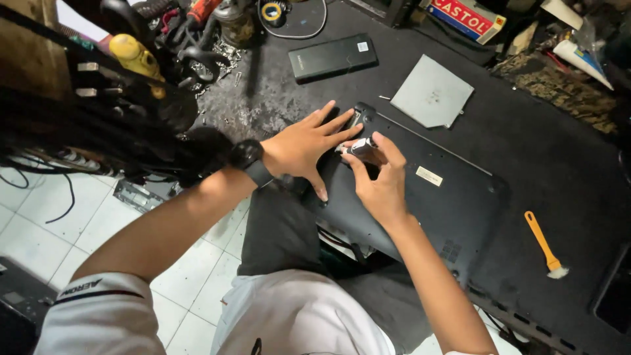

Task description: Assembling a CD drive into a laptop by removing screws and preparing the drive housing.

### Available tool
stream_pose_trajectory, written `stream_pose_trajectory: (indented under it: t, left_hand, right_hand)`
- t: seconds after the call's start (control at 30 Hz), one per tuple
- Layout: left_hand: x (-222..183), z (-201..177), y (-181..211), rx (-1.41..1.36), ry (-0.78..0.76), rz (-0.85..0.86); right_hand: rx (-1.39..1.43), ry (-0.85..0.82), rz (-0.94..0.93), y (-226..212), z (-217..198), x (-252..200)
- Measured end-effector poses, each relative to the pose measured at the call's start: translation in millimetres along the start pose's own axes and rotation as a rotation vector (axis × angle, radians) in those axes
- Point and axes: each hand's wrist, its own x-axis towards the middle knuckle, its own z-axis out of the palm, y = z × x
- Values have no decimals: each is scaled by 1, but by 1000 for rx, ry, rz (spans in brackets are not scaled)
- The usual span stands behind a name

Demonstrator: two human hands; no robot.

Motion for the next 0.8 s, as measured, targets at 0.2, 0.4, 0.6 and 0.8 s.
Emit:
stream_pose_trajectory:
  t: [0.2,0.4,0.6,0.8]
  left_hand:
    - [1,-5,3,51,-2,-27]
    - [2,-2,1,31,-21,-55]
    - [4,-1,1,38,-45,-73]
    - [3,-3,3,48,-48,-75]
  right_hand:
    - [-184,-66,-82,-8,9,5]
    - [-379,-113,-133,25,9,-13]
    - [-318,-142,-239,1,10,13]
    - [-304,-157,-233,-5,11,11]
